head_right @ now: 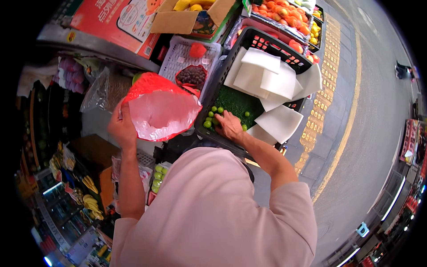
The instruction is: The person picks up green fruit from a crate by hand and puts them into a red plastic bag.
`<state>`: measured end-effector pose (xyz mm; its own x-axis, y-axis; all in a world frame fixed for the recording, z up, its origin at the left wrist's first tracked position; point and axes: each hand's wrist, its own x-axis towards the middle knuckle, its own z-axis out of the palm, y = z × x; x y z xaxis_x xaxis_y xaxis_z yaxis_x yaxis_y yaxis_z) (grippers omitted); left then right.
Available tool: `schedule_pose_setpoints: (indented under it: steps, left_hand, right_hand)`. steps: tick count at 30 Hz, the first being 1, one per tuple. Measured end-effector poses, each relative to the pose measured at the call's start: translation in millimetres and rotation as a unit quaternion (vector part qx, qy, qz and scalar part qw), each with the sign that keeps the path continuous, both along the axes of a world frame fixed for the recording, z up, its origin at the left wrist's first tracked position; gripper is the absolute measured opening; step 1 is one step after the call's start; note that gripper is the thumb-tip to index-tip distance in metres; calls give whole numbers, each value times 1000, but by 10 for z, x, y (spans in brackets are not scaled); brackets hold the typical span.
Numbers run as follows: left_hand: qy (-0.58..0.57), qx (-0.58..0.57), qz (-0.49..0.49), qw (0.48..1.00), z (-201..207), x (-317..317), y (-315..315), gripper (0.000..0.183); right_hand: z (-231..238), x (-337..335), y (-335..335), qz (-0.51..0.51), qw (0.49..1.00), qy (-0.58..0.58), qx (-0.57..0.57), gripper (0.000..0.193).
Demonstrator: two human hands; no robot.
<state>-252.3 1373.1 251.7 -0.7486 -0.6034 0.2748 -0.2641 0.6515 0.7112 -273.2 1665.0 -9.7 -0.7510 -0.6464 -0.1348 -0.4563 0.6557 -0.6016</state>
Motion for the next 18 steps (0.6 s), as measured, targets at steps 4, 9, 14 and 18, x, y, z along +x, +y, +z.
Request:
schedule_pose_setpoints:
  steps: [4, 9, 14, 18]
  left_hand:
    - [71, -67, -74, 992, 32, -415, 114, 21]
    - [94, -148, -198, 964, -172, -801, 394, 20]
    - [84, -146, -249, 954, -359, -822, 487, 22]
    - [66, -136, -260, 954, -427, -806, 462, 24]
  right_hand:
    - [138, 51, 3, -97, 993, -50, -37, 49]
    - [-42, -190, 38, -315, 834, -413, -186, 39]
    - [545, -356, 286, -326, 545, -594, -494, 20]
    - [1762, -324, 229, -195, 581, -572, -544, 30]
